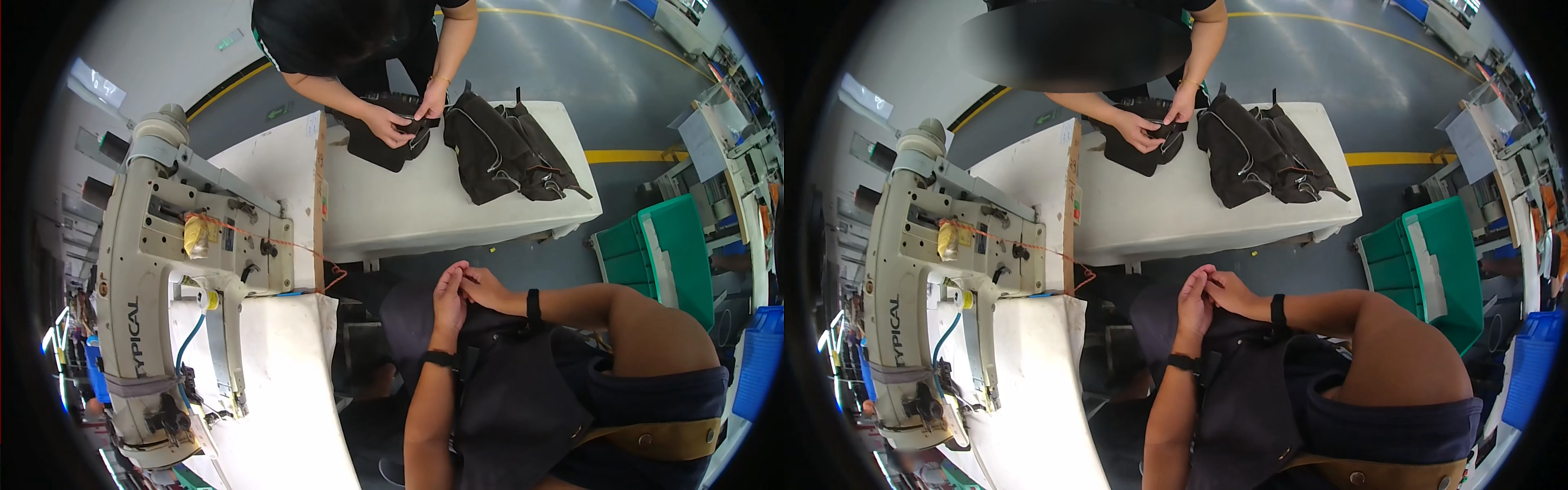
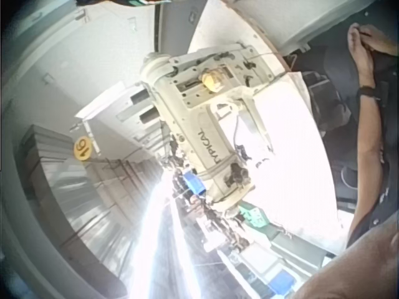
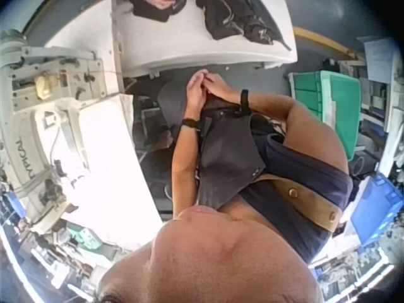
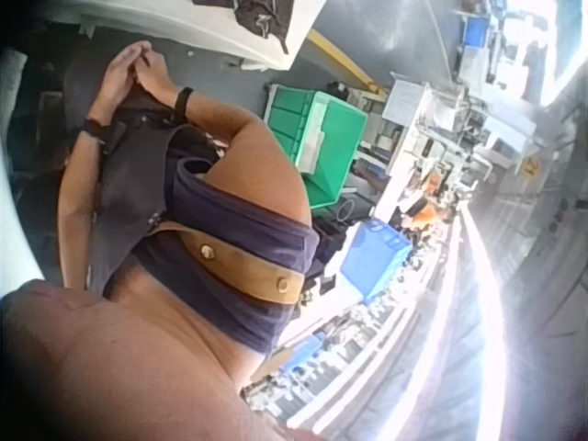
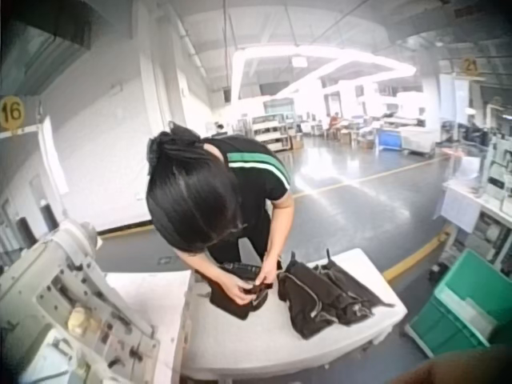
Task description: Sewing and inspecting leather or fabric bags using an industrial sewing machine.
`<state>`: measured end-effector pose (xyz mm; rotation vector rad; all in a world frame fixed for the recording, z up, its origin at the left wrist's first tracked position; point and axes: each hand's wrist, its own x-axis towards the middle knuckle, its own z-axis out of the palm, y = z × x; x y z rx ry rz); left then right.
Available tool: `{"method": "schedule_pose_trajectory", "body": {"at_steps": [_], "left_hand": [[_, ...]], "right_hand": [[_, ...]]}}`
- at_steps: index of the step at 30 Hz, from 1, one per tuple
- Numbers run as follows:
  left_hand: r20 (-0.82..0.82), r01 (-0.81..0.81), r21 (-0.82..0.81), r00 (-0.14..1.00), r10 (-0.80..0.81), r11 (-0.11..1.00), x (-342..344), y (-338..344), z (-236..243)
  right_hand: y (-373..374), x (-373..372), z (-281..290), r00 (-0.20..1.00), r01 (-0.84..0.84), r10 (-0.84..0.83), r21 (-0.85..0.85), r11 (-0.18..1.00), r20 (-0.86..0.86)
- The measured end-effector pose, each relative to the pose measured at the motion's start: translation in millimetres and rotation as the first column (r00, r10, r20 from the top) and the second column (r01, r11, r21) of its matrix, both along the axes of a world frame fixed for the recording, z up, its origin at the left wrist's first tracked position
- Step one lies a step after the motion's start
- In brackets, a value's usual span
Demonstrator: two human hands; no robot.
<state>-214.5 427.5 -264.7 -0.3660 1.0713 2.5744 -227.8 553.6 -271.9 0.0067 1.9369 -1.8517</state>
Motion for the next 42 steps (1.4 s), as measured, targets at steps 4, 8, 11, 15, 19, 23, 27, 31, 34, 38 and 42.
{"method": "schedule_pose_trajectory", "body": {"at_steps": [4,8,11,15,19,23,27,31,34,38,42], "left_hand": [[-0.012,-0.002,0.0,1.0,0.002,1.0,2.3,-2.6,-2.2],[0.013,-0.067,-0.012,0.998,0.067,0.998,9.2,-9.6,-2.8],[0.021,-0.107,-0.007,0.994,0.107,0.994,17.5,-20.2,4.8],[-0.052,-0.105,-0.115,0.994,0.1,0.988,38.4,-46.2,38.6],[-0.224,-0.224,-0.616,0.969,0.104,0.755,82.1,-86.8,107.7],[-0.433,-0.494,-0.448,0.849,0.303,0.745,153.1,-107.1,213.7],[-0.701,-0.808,-0.254,0.533,0.474,0.532,206.4,-73.4,307.2],[-0.619,-0.867,-0.107,0.441,0.65,0.486,240.4,-46.2,352.3],[-0.787,-0.892,0.036,0.252,0.564,0.45,251.8,-34.9,343.1],[-0.778,-0.921,-0.189,0.353,0.52,0.342,299.0,-17.1,364.5],[-0.853,-0.938,-0.325,0.346,0.39,0.121,376.6,-38.6,365.8]], "right_hand": [[-2.7,0.4,-0.3,0.999,-0.011,0.011,-0.003,1.0,0.031],[-11.9,1.7,2.2,0.999,-0.032,0.032,-0.029,0.999,0.026],[-22.2,3.2,6.9,0.997,-0.077,0.078,-0.049,0.996,0.027],[-36.4,5.7,21.0,0.969,-0.225,0.232,-0.092,0.97,0.079],[-47.4,7.4,40.8,0.838,-0.501,0.492,0.024,0.865,-0.238],[-56.8,8.4,47.6,0.668,-0.618,0.633,0.182,0.765,-0.393],[-75.9,6.4,38.9,0.646,-0.643,0.692,0.258,0.721,-0.323],[-91.1,-5.2,36.7,0.62,-0.718,0.744,0.202,0.666,-0.249],[-96.5,-9.9,36.7,0.548,-0.781,0.81,0.219,0.585,-0.21],[-100.8,-6.7,30.6,0.507,-0.773,0.825,0.292,0.564,-0.251],[-102.7,-2.6,22.7,0.529,-0.737,0.804,0.322,0.594,-0.272]]}}
